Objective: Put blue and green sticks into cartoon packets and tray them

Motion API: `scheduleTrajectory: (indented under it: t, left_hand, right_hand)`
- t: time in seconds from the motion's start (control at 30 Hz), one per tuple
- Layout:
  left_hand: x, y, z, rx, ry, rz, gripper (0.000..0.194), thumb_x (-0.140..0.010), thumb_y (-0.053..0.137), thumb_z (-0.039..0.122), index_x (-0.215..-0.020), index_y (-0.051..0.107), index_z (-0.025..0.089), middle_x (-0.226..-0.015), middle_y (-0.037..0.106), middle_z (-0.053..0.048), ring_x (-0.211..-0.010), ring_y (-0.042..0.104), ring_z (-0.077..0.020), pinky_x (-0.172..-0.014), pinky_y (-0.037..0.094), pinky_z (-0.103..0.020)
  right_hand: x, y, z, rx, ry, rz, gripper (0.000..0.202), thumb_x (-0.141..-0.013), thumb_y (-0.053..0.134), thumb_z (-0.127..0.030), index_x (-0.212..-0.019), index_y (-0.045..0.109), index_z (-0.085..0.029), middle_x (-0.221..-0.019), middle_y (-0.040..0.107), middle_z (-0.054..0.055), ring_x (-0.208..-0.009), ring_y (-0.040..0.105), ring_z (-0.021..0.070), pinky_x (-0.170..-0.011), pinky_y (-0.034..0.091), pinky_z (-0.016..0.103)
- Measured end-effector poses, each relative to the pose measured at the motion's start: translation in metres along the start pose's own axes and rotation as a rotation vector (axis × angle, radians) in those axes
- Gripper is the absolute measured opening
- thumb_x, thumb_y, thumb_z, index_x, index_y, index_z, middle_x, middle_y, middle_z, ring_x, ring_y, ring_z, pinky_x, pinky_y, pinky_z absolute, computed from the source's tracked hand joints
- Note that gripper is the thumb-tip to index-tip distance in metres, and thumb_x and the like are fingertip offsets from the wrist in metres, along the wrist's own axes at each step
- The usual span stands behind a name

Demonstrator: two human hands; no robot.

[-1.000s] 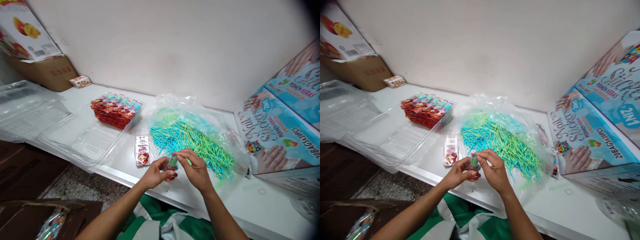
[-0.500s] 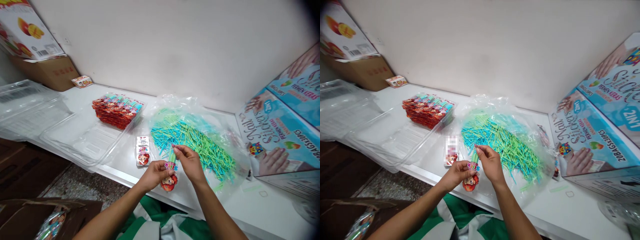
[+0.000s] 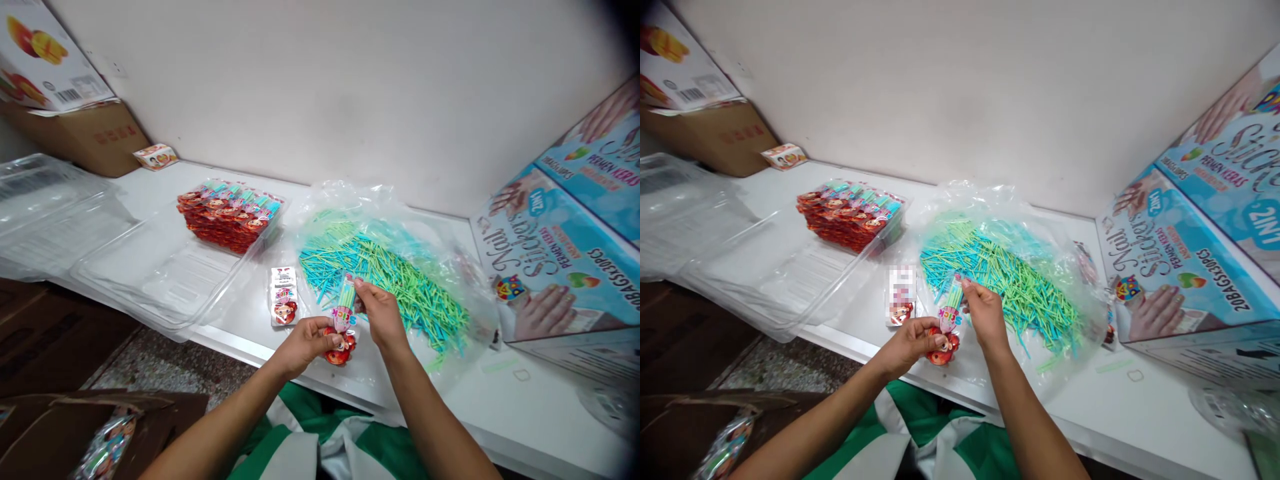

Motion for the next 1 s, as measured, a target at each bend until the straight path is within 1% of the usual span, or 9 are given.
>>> scheduleTrajectory:
  t: [0.13, 0.33, 0.47, 0.57, 0.63, 0.7, 0.8, 0.87, 1.0]
  left_hand:
    - [0.0012, -0.0039, -0.0035, -0.055, -0.078, 0.029, 0.035, -0.068, 0.067, 0.041, -0.076, 0.063, 0.008, -0.062, 0.064, -0.007, -0.056, 0.063, -0.0185, -0.056, 0.052, -0.033]
    - [-0.0005, -0.0033, -0.0033, -0.097, -0.057, 0.043, 0.035, -0.070, 0.065, 0.041, -0.078, 0.065, 0.007, -0.060, 0.064, -0.006, -0.053, 0.061, -0.0168, -0.051, 0.050, -0.028]
    - [-0.0032, -0.0015, -0.0014, -0.045, -0.048, 0.130, 0.026, -0.066, 0.068, 0.033, -0.066, 0.064, 0.007, -0.055, 0.062, -0.005, -0.045, 0.055, -0.0110, -0.045, 0.045, -0.022]
    - [-0.0044, -0.0023, -0.0033, -0.030, -0.024, 0.166, 0.023, -0.061, 0.072, 0.029, -0.063, 0.063, 0.007, -0.054, 0.062, -0.004, -0.046, 0.054, -0.0091, -0.048, 0.044, -0.020]
    - [-0.0043, -0.0028, -0.0055, -0.046, -0.034, 0.156, 0.027, -0.063, 0.071, 0.033, -0.068, 0.064, 0.007, -0.055, 0.062, -0.005, -0.047, 0.055, -0.0107, -0.049, 0.045, -0.022]
    - [-0.0036, -0.0027, -0.0066, -0.074, -0.044, 0.142, 0.033, -0.065, 0.068, 0.039, -0.073, 0.066, 0.007, -0.057, 0.063, -0.006, -0.047, 0.056, -0.0128, -0.048, 0.046, -0.025]
    - [-0.0027, -0.0016, -0.0053, -0.112, -0.021, 0.133, 0.035, -0.068, 0.066, 0.041, -0.072, 0.066, 0.007, -0.058, 0.064, -0.007, -0.046, 0.056, -0.0136, -0.048, 0.045, -0.026]
    - [-0.0030, -0.0011, -0.0039, -0.107, -0.001, 0.134, 0.030, -0.068, 0.066, 0.038, -0.068, 0.065, 0.008, -0.057, 0.063, -0.007, -0.047, 0.056, -0.0127, -0.049, 0.044, -0.024]
    - [-0.0050, -0.0018, -0.0037, -0.052, 0.041, 0.134, 0.017, -0.065, 0.068, 0.024, -0.060, 0.062, 0.009, -0.053, 0.059, -0.001, -0.048, 0.050, -0.0068, -0.050, 0.037, -0.018]
  right_hand:
    - [-0.0012, -0.0024, 0.0049, -0.009, 0.019, 0.003, 0.030, -0.072, 0.060, -0.046, -0.070, 0.066, -0.017, -0.054, 0.051, -0.002, -0.048, 0.043, 0.0090, -0.047, 0.036, 0.022]
    - [0.0001, -0.0017, 0.0041, -0.038, 0.012, -0.001, 0.028, -0.072, 0.061, -0.044, -0.067, 0.064, -0.017, -0.053, 0.048, -0.003, -0.050, 0.044, 0.0091, -0.047, 0.037, 0.021]
    - [0.0005, -0.0009, 0.0027, -0.130, 0.061, -0.014, 0.024, -0.068, 0.065, -0.041, -0.070, 0.064, -0.017, -0.058, 0.053, -0.003, -0.052, 0.045, 0.0083, -0.049, 0.039, 0.021]
    - [0.0010, 0.0000, 0.0016, -0.192, 0.099, -0.023, 0.024, -0.067, 0.067, -0.039, -0.077, 0.066, -0.018, -0.066, 0.056, -0.002, -0.054, 0.046, 0.0080, -0.048, 0.039, 0.020]
    - [0.0013, 0.0003, 0.0008, -0.214, 0.100, -0.030, 0.023, -0.067, 0.067, -0.038, -0.079, 0.067, -0.018, -0.067, 0.056, -0.001, -0.054, 0.046, 0.0078, -0.048, 0.039, 0.020]
    - [0.0016, 0.0001, 0.0003, -0.222, 0.095, -0.037, 0.020, -0.067, 0.067, -0.036, -0.074, 0.066, -0.018, -0.065, 0.056, -0.002, -0.055, 0.047, 0.0081, -0.049, 0.039, 0.020]
    - [0.0019, 0.0002, 0.0001, -0.250, 0.127, -0.051, 0.017, -0.067, 0.068, -0.035, -0.069, 0.065, -0.018, -0.064, 0.058, -0.002, -0.057, 0.050, 0.0093, -0.052, 0.040, 0.021]
    - [0.0022, 0.0015, -0.0002, -0.305, 0.160, -0.060, 0.017, -0.066, 0.069, -0.034, -0.073, 0.066, -0.019, -0.068, 0.061, -0.002, -0.059, 0.053, 0.0101, -0.054, 0.042, 0.022]
    - [0.0028, 0.0053, -0.0024, -0.406, 0.184, -0.072, 0.019, -0.065, 0.070, -0.032, -0.080, 0.069, -0.021, -0.078, 0.066, -0.001, -0.068, 0.057, 0.0113, -0.062, 0.044, 0.023]
Point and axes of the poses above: each hand's wrist, its own x-axis away from the middle knuckle, its own y-axis out of the palm, z = x × y, the point moved 1 cm from there along -x, towards the middle knuckle
